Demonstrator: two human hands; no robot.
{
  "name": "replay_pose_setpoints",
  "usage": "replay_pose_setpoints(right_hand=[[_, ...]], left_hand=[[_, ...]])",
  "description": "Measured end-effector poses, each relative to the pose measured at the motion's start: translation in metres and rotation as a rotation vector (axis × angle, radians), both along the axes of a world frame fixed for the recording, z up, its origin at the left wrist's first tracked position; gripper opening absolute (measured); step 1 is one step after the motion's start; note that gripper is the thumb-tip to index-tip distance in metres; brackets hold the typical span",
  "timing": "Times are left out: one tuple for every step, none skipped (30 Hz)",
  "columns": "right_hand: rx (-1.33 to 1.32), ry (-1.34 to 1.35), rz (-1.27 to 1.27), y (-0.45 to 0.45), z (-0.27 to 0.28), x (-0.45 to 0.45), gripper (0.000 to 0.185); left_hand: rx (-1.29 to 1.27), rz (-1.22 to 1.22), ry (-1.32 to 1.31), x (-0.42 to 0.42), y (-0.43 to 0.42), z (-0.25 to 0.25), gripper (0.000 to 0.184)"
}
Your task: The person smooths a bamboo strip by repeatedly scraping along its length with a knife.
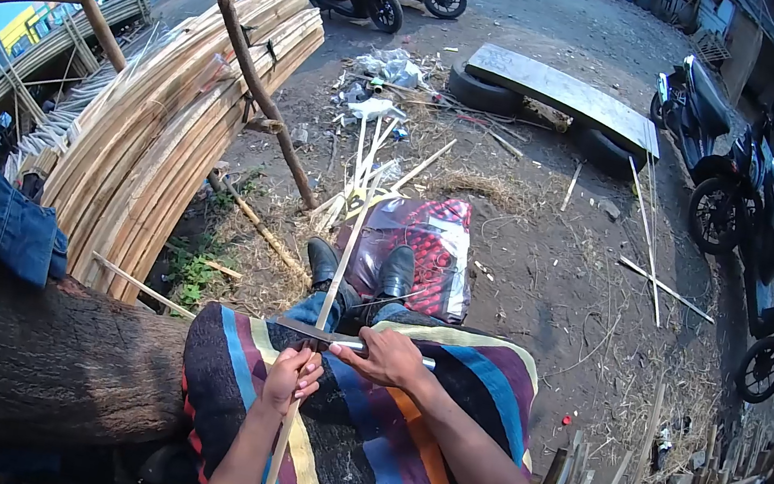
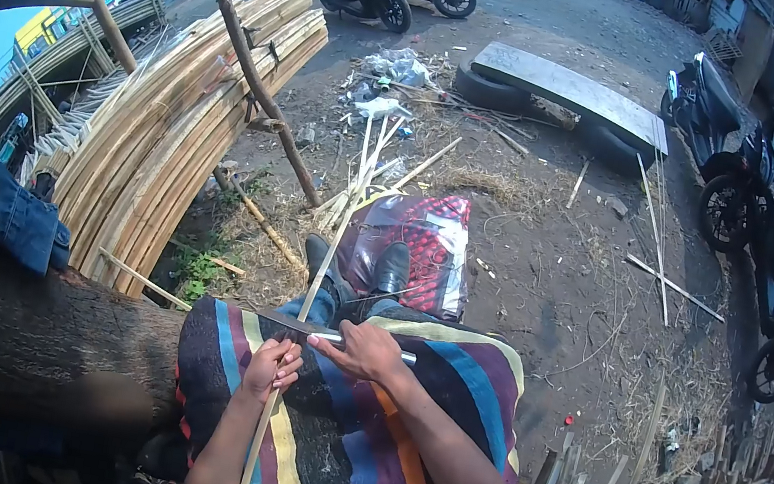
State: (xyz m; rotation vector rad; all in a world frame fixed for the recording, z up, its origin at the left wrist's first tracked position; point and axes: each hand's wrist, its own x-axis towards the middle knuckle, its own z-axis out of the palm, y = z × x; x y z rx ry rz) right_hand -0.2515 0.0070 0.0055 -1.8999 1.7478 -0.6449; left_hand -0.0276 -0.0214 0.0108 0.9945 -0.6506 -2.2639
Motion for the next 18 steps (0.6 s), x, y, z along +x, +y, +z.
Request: replay_pose_setpoints(right_hand=[[0.047,0.022,0.036,0.0,0.002,0.001,0.079],[0.096,0.041,0.075,0.0,0.003,0.003,0.079],[0.091,-0.017,0.067,-0.001,-0.002,0.006,0.08],[0.103,-0.053,0.065,-0.001,-0.002,0.009,0.079],[0.136,-0.09,0.064,-0.001,-0.001,0.013,0.078],[0.163,-0.126,0.061,-0.002,0.003,0.017,0.078],[0.161,-0.112,0.061,-0.003,0.008,0.022,0.078],[0.122,-0.154,0.074,-0.001,0.013,0.028,0.078],[0.087,-0.194,0.087,0.002,0.016,0.033,0.078],[0.096,-0.176,0.086,0.002,0.012,0.037,0.078],[0.098,-0.119,0.093,0.002,0.004,0.042,0.078],[0.099,-0.061,0.105,0.001,-0.002,0.045,0.078],[0.047,-0.035,0.103,0.002,-0.007,0.048,0.08],[0.052,-0.018,0.118,0.003,-0.01,0.049,0.08],[0.087,0.007,0.107,0.002,-0.009,0.051,0.081],[0.119,0.031,0.095,0.001,-0.009,0.052,0.082],[0.06,0.008,0.103,-0.001,-0.011,0.052,0.081],[0.06,0.019,0.116,-0.002,-0.011,0.051,0.081]], left_hand=[[-0.022,-0.039,-0.002,0.005,-0.001,-0.006,0.035],[-0.041,-0.075,-0.005,0.012,-0.001,-0.011,0.036],[-0.053,-0.075,-0.029,0.012,0.001,-0.002,0.036],[-0.063,-0.089,-0.032,0.015,0.0,-0.001,0.036],[-0.069,-0.073,-0.044,0.018,0.002,0.002,0.03],[-0.079,-0.057,-0.057,0.02,0.002,0.008,0.025],[-0.082,-0.056,-0.044,0.023,0.002,0.012,0.025],[-0.085,-0.053,-0.042,0.026,0.003,0.014,0.02],[-0.084,-0.05,-0.038,0.03,0.005,0.017,0.016],[-0.076,-0.049,-0.02,0.033,0.008,0.019,0.016],[-0.089,-0.043,-0.058,0.035,0.011,0.022,0.015],[-0.103,-0.034,-0.095,0.036,0.012,0.021,0.018],[-0.128,-0.034,-0.112,0.039,0.013,0.016,0.015],[-0.124,-0.017,-0.096,0.041,0.014,0.01,0.015],[-0.179,-0.056,-0.17,0.044,0.014,0.006,0.014],[-0.236,-0.095,-0.247,0.046,0.014,0.003,0.013],[-0.24,-0.116,-0.263,0.048,0.014,0.001,0.016],[-0.239,-0.101,-0.253,0.046,0.014,0.006,0.016]])
